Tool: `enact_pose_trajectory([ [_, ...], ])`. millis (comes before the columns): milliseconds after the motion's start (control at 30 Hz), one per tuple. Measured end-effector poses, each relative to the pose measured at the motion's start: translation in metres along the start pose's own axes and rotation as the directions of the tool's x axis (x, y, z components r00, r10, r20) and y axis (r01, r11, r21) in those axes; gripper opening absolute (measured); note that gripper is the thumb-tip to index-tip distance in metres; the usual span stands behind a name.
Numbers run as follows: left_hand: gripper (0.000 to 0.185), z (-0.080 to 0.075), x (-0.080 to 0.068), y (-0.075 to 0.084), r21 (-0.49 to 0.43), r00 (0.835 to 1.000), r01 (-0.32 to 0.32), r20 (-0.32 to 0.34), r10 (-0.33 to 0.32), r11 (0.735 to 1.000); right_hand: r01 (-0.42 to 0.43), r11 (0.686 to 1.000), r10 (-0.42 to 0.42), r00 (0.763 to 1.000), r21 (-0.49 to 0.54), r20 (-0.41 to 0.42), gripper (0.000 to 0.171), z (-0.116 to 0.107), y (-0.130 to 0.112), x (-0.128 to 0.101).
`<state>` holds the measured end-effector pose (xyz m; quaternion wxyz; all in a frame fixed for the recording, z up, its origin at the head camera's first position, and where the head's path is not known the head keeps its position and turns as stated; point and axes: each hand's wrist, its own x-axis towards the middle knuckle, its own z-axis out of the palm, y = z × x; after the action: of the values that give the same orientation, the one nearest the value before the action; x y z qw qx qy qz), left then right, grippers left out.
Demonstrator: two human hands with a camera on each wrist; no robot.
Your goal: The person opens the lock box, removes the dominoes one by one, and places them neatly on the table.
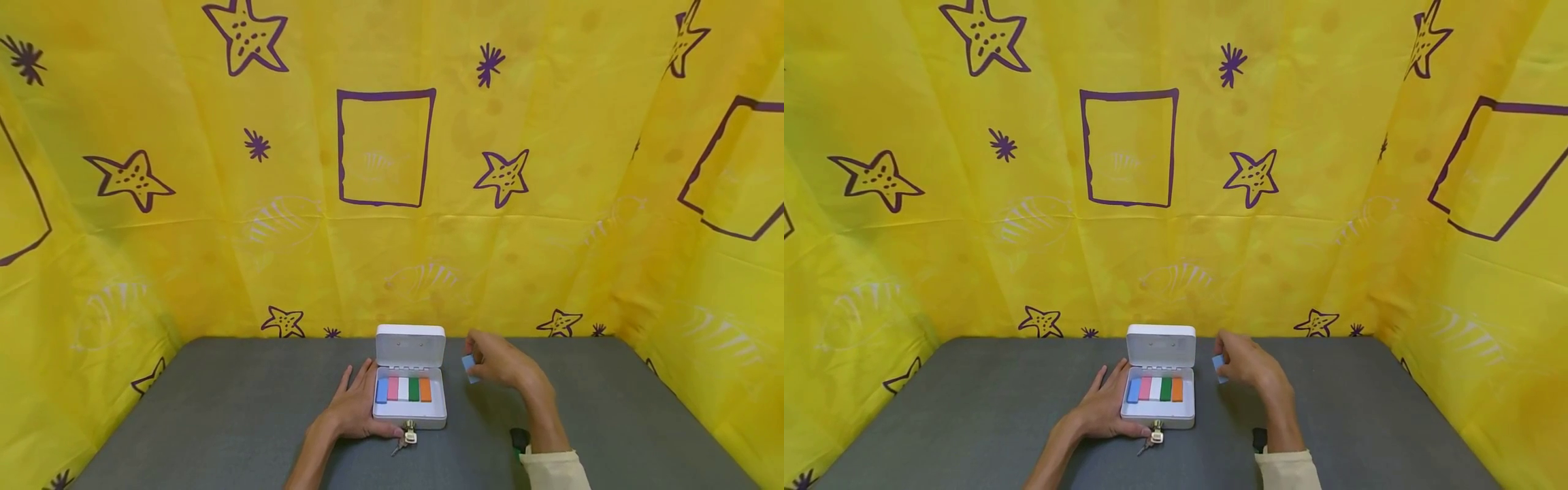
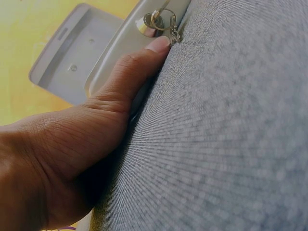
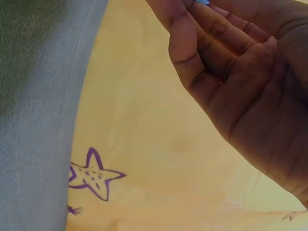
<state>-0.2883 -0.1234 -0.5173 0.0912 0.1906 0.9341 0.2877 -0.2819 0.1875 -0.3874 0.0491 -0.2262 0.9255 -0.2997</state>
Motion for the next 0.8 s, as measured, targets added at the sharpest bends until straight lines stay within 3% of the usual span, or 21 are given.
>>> enact_pose_trajectory([
  [400,0.140,-0.001,-0.001,0.002,0.002,1.000,0.004,0.002,-0.004,1.000,0.005,1.000,-0.005,1.000,-0.012,-0.018,0.024,-0.007,0.021,-0.008],
  [800,0.137,-0.005,-0.006,0.007,-0.002,0.999,-0.033,-0.017,0.033,0.999,-0.231,0.970,0.233,0.972,-0.071,0.019,0.026,-0.005,0.032,-0.012],
])
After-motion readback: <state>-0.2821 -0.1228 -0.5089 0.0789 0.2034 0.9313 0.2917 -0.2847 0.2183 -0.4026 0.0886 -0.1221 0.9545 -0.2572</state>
